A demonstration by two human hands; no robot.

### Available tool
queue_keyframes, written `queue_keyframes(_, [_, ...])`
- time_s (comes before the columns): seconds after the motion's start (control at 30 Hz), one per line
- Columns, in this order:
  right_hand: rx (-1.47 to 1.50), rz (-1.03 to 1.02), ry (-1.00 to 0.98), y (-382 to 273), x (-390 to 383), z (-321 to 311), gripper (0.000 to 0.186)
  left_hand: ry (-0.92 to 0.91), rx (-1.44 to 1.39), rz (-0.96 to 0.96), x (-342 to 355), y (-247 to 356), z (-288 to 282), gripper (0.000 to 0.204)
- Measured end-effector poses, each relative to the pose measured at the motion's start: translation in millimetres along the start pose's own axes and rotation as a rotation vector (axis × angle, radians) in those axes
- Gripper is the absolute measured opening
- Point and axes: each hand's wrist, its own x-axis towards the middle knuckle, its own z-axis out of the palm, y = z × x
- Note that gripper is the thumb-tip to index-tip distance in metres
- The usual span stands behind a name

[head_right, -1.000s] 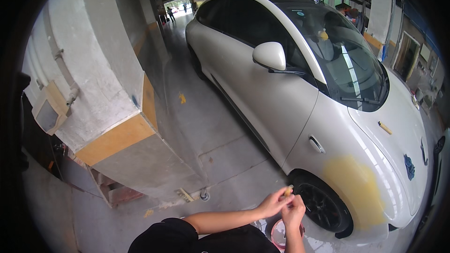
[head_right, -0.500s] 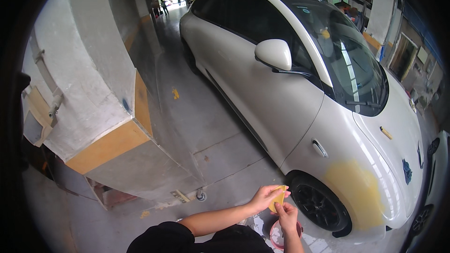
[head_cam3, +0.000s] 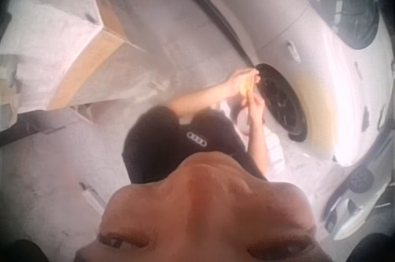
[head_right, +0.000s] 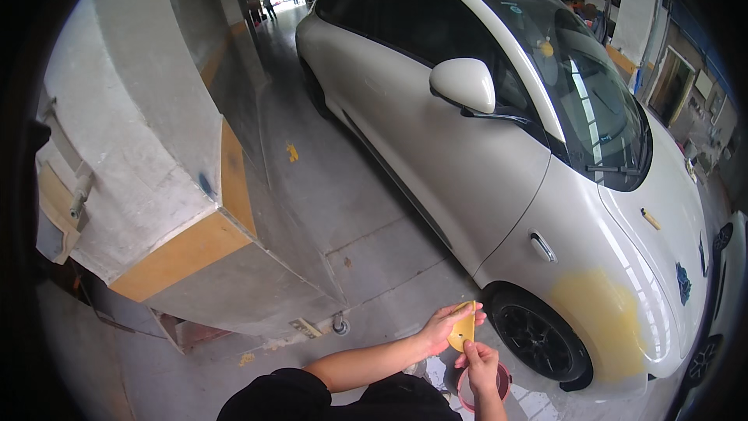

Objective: The person sands a yellowed area on the front fender of a white car using a green sanding block and a yellow sanding sponge. They repeatedly dip the tools in a red bucket of water and continue sanding the same panel.

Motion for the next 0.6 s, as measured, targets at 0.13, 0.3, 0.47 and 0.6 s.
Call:
queue_keyframes(0.13, [0.045,-0.026,0.03,4.1,-3.3,-2.3,0.034,-0.107,-0.104,-0.016,-1.3,-2.9,-0.3,0.042])
queue_keyframes(0.3, [0.123,0.012,0.04,9.8,-7.0,-6.0,0.033,-0.054,0.065,0.071,4.9,-21.3,3.2,0.035])
queue_keyframes(0.47, [-0.122,-0.048,0.092,19.7,-16.9,-20.8,0.037,0.011,0.214,0.092,15.8,-46.3,13.8,0.03])
queue_keyframes(0.6, [-0.14,-0.062,0.162,33.8,-33.3,-44.7,0.036,0.006,0.265,0.059,18.1,-67.8,31.8,0.031])
